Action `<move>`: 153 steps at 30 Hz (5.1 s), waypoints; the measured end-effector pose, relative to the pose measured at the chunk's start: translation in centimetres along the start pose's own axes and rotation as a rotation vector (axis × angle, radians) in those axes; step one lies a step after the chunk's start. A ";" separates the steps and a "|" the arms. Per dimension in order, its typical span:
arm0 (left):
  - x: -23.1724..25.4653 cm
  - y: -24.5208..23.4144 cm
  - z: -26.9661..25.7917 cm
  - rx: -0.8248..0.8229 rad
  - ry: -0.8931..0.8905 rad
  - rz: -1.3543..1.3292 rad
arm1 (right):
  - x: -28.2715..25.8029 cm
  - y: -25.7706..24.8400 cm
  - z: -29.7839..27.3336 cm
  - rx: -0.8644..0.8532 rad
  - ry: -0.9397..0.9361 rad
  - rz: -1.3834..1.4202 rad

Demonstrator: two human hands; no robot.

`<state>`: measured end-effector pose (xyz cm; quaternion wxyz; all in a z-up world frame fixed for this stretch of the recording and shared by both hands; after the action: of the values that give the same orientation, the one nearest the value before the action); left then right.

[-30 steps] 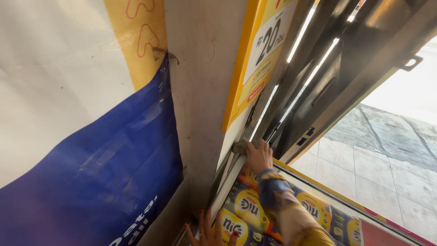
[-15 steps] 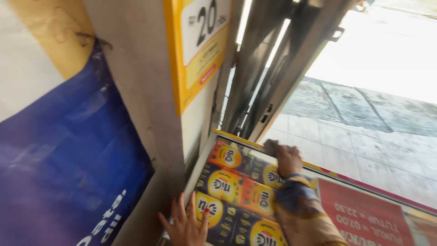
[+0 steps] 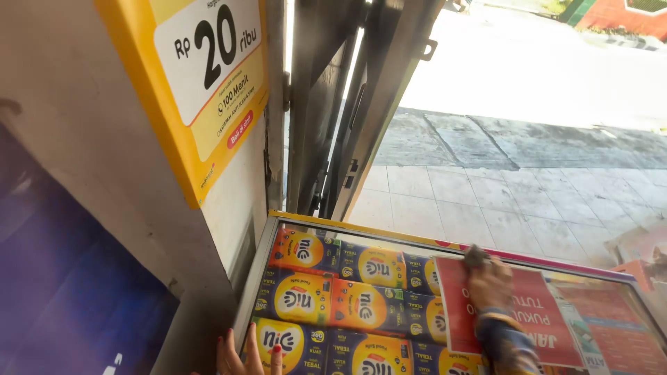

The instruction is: Cleaning the glass surfaces of a retail display case using spray and a cloth.

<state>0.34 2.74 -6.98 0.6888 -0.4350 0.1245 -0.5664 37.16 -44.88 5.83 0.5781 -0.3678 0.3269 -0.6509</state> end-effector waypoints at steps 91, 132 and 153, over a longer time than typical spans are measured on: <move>11.7 -13.5 7.3 0.053 -0.182 -0.012 | -22.6 -22.8 -20.1 -0.396 -1.251 0.666; 13.7 -7.4 5.5 0.084 -0.149 -0.036 | -6.4 -7.1 2.3 -0.514 -0.205 0.087; 16.4 -8.9 4.0 -0.064 -0.017 0.028 | -11.9 -10.6 -1.9 -0.116 -0.514 0.614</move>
<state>2.42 -9.79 7.26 0.6835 -0.4596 0.1427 -0.5489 30.84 -31.76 12.71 0.7869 -0.4358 0.3025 -0.3151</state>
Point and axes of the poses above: each hand's wrist, its own z-axis towards the middle knuckle, its own y-axis out of the palm, x = y × z, the point moved 1 cm from there along z, towards the middle knuckle, and after that the axes turned 10 degrees about y, right-handed, at the moved point
